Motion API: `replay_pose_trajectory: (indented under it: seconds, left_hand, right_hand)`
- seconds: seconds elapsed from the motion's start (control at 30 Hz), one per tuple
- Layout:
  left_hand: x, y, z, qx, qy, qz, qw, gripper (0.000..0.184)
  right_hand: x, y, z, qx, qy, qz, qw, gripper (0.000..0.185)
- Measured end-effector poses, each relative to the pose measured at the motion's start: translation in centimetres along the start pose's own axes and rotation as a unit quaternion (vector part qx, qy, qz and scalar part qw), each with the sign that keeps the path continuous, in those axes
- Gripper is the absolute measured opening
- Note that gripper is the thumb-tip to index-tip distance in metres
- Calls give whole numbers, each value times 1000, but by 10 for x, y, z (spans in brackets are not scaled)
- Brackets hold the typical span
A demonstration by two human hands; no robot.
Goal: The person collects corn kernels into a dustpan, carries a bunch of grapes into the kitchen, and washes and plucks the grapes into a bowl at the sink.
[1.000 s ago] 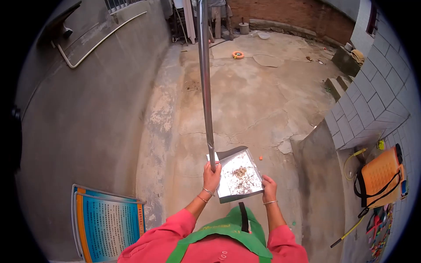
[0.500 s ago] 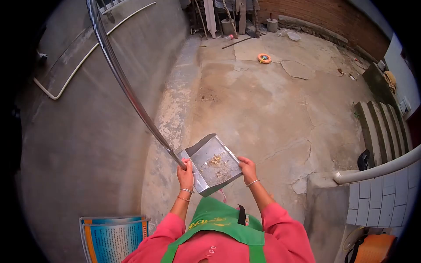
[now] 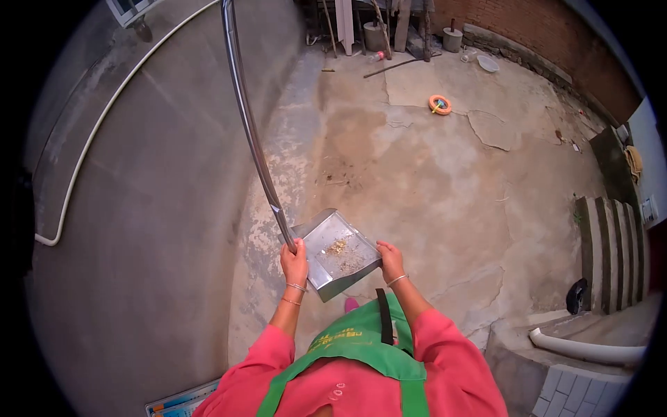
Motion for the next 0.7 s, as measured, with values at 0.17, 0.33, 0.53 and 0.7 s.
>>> replay_pose_trajectory:
  seconds: [0.17, 0.33, 0.53, 0.7]
  left_hand:
    - [-3, -95, -75, -1, -36, -23, 999, 25]
    - [-17, -203, -180, 38, -181, -153, 971, 27]
    - [-52, -309, -296, 97, -295, -84, 947, 27]
    - [-38, -358, -317, 105, -376, -32, 920, 28]
  right_hand:
    - [9, -103, -51, -14, -28, -29, 999, 27]
    - [19, -239, -104, -17, -26, -98, 995, 28]
    - [41, -345, -160, -44, -84, -308, 947, 22]
    - [-8, -381, -188, 14, -108, -444, 889, 19]
Point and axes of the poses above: each hand's wrist, its own y-axis away from the middle knuckle, its own z-axis out of the back of the hand, x = y × z, the point moved 5 cm from there along -y, towards the middle knuckle, and after that the axes turned 10 degrees about -x, right-handed, at the moved point
